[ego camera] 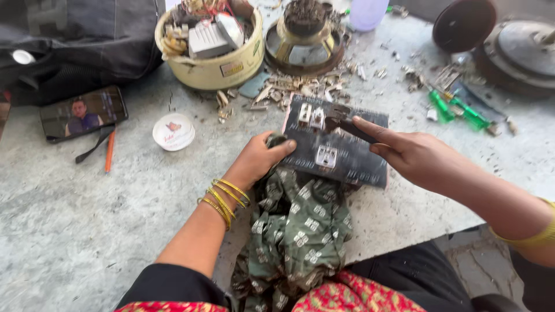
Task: The person uses a hammer to break apart a plastic electrical switchboard, removing the internal metal components. They then use a screwdriver to pry and separate smaller plastic pieces from the metal parts on a workbench.
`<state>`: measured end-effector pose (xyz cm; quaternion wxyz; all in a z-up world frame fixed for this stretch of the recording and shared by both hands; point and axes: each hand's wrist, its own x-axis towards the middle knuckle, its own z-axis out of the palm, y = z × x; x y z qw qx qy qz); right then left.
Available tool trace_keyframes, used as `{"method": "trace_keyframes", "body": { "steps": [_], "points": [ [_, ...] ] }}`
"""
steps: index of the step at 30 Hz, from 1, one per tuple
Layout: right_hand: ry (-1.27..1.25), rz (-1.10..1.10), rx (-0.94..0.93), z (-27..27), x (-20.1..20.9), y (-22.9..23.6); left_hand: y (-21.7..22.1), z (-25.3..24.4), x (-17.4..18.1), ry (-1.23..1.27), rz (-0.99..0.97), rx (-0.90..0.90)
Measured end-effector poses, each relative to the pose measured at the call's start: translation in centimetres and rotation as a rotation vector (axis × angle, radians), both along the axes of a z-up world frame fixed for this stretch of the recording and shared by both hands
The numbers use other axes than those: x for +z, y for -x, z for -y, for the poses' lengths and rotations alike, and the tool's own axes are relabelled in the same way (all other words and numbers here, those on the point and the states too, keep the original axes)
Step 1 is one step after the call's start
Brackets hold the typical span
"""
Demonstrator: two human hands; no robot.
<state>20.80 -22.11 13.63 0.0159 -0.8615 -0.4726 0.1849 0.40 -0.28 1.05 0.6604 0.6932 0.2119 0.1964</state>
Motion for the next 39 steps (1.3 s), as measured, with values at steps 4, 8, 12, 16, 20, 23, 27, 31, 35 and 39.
{"method": "trace_keyframes", "body": {
  "steps": [4, 8, 12, 16, 20, 23, 27, 31, 35, 39],
  "points": [
    [-0.171, 0.208, 0.027, 1.7, 3.0, 0.5, 0.2, -0.4, -0.2, 0.071, -0.017, -0.030],
    [-0.645, -0.083, 0.053, 1.4, 2.9, 2.0, 0.3, -0.7, -0.7, 0.022, -0.048, -0.014],
    [-0.059, -0.067, -0.063, 0.1, 0.7, 1.0, 0.1, -0.2, -0.3, -0.005, 0.035, -0.022],
    [0.033, 0.026, -0.113, 2.0, -0.9, -1.4, 0.2, -0.8, -0.8, 0.059, 0.006, -0.073],
    [-0.373, 0.051, 0.128, 2.7, -2.2, -3.0, 0.2, -0.8, -0.6, 0.072, 0.014, -0.090],
    [-0.212, 0.041, -0.102, 2.4, -4.4, -4.3, 0.5, -0.6, -0.8, 0.086, -0.023, -0.061],
    [-0.556, -0.219, 0.018, 2.1, -6.9, -8.0, -0.6, -0.7, -1.8, -0.027, 0.006, -0.016],
    [-0.443, 0.018, 0.067, 1.1, -7.9, -9.1, -1.1, -1.3, -3.0, -0.009, 0.011, -0.023],
    [-0.399, 0.140, 0.126, -0.2, -8.1, -7.4, -1.2, -1.3, -3.8, 0.085, 0.054, -0.042],
    [-0.401, 0.210, 0.169, -0.6, -7.1, -6.7, -1.1, -1.0, -3.6, 0.069, 0.087, -0.040]
  ]
}}
